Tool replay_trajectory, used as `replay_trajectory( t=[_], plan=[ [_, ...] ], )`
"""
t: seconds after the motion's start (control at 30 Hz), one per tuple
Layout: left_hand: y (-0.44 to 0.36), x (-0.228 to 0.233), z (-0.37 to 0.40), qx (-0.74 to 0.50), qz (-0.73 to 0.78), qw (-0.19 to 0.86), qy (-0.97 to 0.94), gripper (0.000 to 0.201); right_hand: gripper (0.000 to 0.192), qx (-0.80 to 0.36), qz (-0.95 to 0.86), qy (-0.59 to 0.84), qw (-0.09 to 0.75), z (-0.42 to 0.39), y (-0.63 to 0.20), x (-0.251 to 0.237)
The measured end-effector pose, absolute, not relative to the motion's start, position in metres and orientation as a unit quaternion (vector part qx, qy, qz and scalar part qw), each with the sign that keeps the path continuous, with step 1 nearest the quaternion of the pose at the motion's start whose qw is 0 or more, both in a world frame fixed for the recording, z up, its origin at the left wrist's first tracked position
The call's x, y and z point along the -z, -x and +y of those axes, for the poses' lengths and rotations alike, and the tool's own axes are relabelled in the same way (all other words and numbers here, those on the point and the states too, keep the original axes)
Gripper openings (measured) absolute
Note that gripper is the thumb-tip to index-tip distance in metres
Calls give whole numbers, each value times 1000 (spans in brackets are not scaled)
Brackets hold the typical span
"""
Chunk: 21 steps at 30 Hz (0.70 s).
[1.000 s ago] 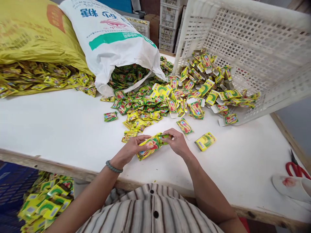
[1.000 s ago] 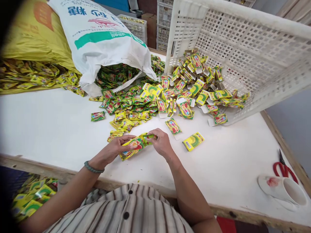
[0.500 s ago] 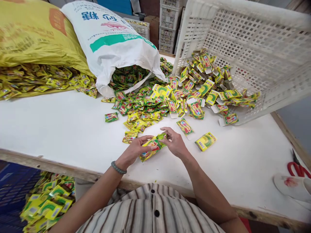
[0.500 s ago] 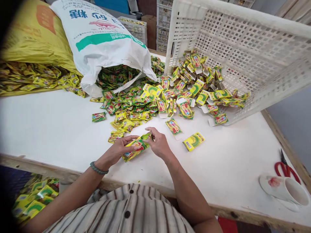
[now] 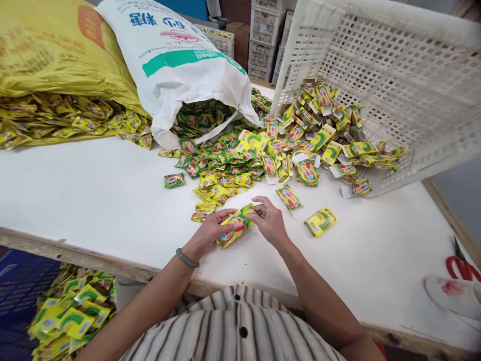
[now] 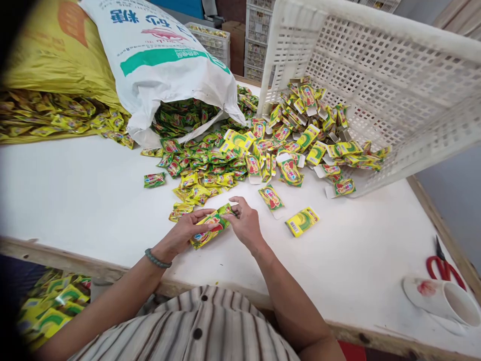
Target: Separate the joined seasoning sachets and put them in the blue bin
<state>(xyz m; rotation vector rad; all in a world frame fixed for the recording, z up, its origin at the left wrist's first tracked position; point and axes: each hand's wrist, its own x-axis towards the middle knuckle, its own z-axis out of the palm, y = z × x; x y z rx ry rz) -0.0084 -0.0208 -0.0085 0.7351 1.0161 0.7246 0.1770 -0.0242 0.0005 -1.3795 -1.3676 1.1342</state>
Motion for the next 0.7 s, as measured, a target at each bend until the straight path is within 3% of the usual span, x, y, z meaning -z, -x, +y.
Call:
replay_trajectory(
  t=[0.13, 0.37, 0.53, 0.7],
  plan=[
    [11, 6, -20, -327, 447, 773, -309, 54, 47, -516, -506, 535, 438, -22, -179, -4],
    [10, 4, -19, -335, 444, 777, -295, 58, 36, -403, -584, 566, 420, -27, -174, -6],
    [10, 6, -21, -350, 460, 763, -290, 56, 35, -439, -586, 557, 391, -28, -168, -3],
    [7, 6, -19, -383, 462, 748, -284, 55, 38, -417, -562, 558, 446, -29, -170, -6]
  ],
)
